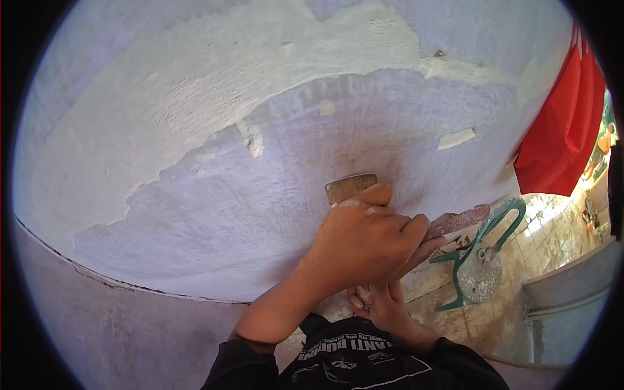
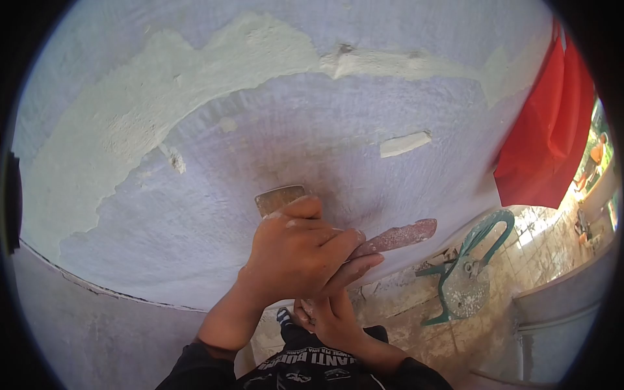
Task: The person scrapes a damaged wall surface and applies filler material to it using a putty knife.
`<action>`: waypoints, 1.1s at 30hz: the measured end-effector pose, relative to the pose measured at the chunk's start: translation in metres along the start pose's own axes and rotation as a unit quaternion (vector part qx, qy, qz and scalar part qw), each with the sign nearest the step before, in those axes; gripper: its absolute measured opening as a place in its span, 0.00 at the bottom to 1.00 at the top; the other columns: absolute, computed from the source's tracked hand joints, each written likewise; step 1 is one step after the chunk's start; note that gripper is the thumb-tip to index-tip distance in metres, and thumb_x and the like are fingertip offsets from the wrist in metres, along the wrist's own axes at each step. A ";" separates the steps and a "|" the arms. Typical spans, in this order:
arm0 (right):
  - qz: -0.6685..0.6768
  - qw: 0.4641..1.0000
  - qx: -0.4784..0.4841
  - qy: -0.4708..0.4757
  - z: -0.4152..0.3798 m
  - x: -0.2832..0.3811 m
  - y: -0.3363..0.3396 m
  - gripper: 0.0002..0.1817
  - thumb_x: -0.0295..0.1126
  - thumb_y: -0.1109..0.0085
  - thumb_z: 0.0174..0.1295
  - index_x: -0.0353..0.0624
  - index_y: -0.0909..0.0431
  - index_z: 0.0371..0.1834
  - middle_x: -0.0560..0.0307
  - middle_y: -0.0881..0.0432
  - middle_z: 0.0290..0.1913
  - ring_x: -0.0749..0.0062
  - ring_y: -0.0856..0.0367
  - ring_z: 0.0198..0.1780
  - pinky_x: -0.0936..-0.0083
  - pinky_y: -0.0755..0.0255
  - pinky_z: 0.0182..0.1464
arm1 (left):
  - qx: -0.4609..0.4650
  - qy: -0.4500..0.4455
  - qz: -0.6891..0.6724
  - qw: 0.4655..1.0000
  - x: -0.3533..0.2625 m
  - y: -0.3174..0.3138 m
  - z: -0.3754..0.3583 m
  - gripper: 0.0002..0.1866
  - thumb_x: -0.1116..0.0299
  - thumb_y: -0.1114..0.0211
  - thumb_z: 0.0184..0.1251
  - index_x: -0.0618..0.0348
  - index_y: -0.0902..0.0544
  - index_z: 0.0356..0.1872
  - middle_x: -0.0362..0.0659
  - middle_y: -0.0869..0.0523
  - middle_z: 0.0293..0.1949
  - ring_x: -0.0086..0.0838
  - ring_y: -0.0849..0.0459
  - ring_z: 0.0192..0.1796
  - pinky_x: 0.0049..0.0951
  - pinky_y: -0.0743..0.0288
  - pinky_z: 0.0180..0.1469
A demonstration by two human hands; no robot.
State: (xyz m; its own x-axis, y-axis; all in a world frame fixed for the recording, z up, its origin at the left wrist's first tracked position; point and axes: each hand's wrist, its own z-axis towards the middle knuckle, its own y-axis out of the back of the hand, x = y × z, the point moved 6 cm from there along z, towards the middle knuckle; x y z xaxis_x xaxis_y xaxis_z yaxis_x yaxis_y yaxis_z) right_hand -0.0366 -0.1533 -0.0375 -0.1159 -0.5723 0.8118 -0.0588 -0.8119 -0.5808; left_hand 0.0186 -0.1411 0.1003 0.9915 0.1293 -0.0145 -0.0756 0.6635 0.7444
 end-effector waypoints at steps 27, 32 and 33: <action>-0.246 0.967 0.019 -0.061 -0.026 -0.027 0.118 0.15 0.41 0.52 0.75 0.39 0.27 0.41 0.64 0.29 0.26 0.83 0.33 0.23 0.82 0.39 0.22 | 0.017 0.061 -0.134 0.989 -0.010 -0.039 -0.060 0.15 0.56 0.36 0.66 0.56 0.17 0.44 0.43 0.16 0.26 0.34 0.21 0.27 0.31 0.26 0.34; -0.202 0.970 -0.087 -0.103 -0.095 -0.022 0.180 0.15 0.42 0.50 0.73 0.38 0.27 0.43 0.62 0.26 0.28 0.83 0.30 0.23 0.83 0.36 0.23 | 0.047 0.349 -0.329 0.876 -0.012 -0.056 -0.127 0.17 0.58 0.45 0.74 0.59 0.21 0.54 0.51 0.15 0.34 0.38 0.17 0.36 0.32 0.26 0.39; -0.153 0.981 -0.093 -0.079 -0.104 -0.016 0.180 0.17 0.43 0.49 0.73 0.38 0.26 0.44 0.61 0.26 0.29 0.83 0.29 0.23 0.82 0.36 0.23 | 0.009 0.423 -0.353 0.835 -0.006 -0.069 -0.140 0.19 0.56 0.48 0.76 0.61 0.22 0.53 0.50 0.17 0.32 0.35 0.19 0.34 0.31 0.27 0.39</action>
State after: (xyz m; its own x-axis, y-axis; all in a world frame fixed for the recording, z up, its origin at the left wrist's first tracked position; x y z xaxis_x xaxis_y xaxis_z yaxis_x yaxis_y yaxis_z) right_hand -0.1490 -0.2782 -0.1615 0.0900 -0.3286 0.9402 -0.2485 -0.9216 -0.2983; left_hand 0.0031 -0.0844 -0.0446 0.3592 0.1898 -0.9137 0.5049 0.7839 0.3613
